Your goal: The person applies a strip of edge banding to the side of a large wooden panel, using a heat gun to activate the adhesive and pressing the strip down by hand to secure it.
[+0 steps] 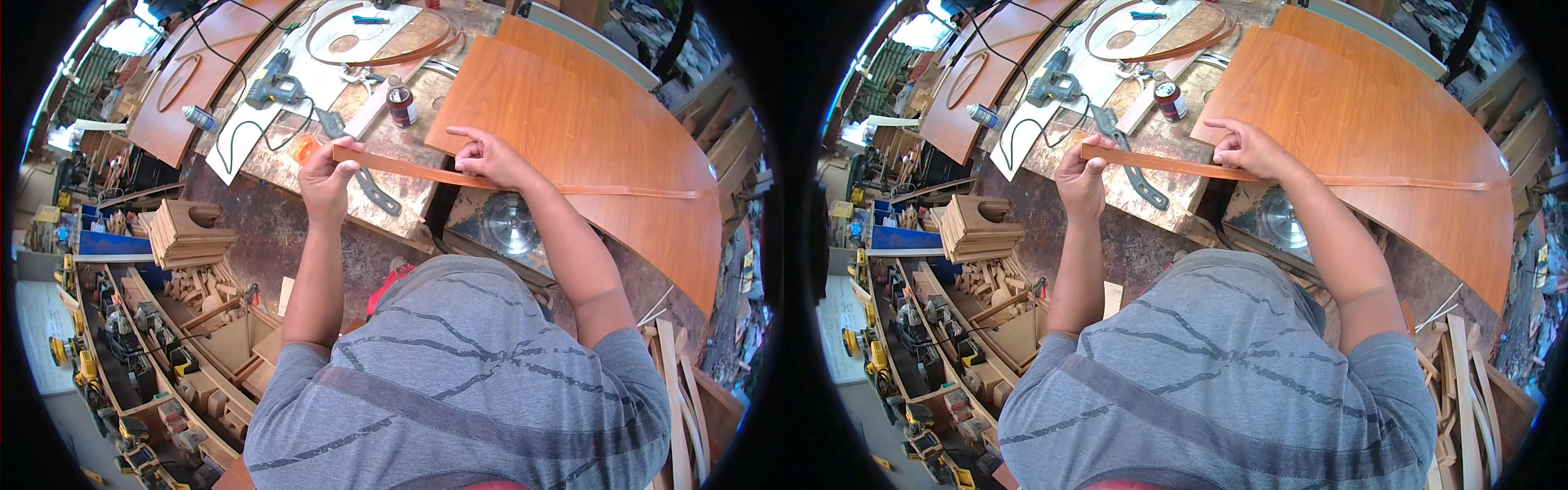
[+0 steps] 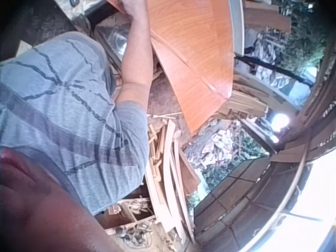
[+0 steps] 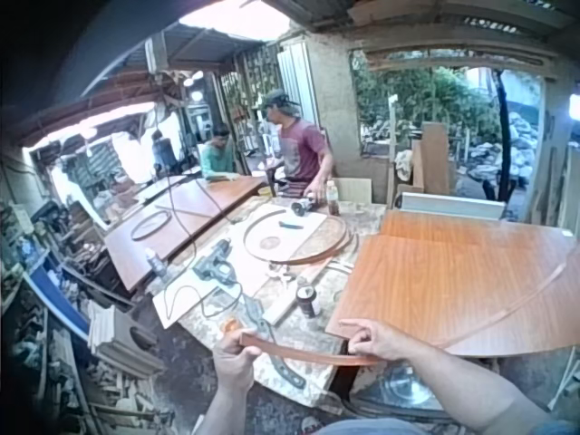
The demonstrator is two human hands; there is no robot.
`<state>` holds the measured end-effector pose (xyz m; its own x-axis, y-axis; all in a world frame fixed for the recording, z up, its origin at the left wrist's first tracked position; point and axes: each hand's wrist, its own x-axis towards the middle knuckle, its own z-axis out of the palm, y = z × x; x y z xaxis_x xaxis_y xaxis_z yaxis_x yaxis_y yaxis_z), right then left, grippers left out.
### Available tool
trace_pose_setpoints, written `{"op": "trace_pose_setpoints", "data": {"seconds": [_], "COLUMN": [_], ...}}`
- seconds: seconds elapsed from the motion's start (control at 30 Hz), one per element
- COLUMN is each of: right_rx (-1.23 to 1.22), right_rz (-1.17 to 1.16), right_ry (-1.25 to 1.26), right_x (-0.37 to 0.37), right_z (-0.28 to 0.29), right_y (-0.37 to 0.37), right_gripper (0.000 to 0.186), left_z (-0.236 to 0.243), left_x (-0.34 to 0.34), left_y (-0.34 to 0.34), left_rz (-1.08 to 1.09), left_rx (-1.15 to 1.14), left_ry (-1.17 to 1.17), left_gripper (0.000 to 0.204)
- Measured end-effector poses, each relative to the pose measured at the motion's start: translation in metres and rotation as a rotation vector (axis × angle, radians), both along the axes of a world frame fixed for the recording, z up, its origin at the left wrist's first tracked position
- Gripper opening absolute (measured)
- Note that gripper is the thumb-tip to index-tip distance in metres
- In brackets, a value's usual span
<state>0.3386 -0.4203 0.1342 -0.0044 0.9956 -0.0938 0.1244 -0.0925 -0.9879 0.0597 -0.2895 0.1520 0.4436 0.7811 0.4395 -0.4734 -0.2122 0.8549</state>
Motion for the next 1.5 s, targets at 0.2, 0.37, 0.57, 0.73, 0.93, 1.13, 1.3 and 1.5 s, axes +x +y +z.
{"op": "trace_pose_setpoints", "data": {"seconds": [0.2,0.37,0.57,0.73,0.93,1.13,1.3,1.5], "right_rx": [-0.114,0.112,0.002,0.036,0.018,-0.036,-0.060,-0.031], "right_rz": [-0.256,-0.078,0.044,0.018,-0.132,0.092,0.119,0.097], "right_ry": [-0.060,0.019,0.000,0.013,-0.068,0.043,0.048,-0.017], "right_x": [0.012,0.008,0.007,0.005,0.019,0.024,0.023,0.022], "right_z": [-0.010,-0.004,-0.008,-0.019,-0.014,-0.009,-0.010,-0.012], "right_y": [0.001,-0.010,-0.006,-0.002,-0.010,-0.022,-0.021,-0.019], "right_gripper": [0.059,0.061,0.060,0.051,0.051,0.071,0.075,0.074], "left_z": [-0.003,-0.002,-0.001,-0.001,-0.001,-0.001,0.002,0.003], "left_x": [-0.002,0.000,0.003,0.005,0.004,0.005,0.007,0.008], "left_y": [0.000,-0.001,-0.002,-0.002,-0.002,0.001,0.000,0.001], "left_rz": [0.010,0.014,0.000,-0.029,-0.031,-0.031,-0.023,-0.027], "left_rx": [0.002,0.008,0.001,0.021,0.012,0.010,0.017,0.024], "left_ry": [0.001,0.018,0.019,-0.024,-0.026,-0.034,-0.031,-0.025], "left_gripper": [0.042,0.042,0.042,0.035,0.036,0.036,0.036,0.035]}}
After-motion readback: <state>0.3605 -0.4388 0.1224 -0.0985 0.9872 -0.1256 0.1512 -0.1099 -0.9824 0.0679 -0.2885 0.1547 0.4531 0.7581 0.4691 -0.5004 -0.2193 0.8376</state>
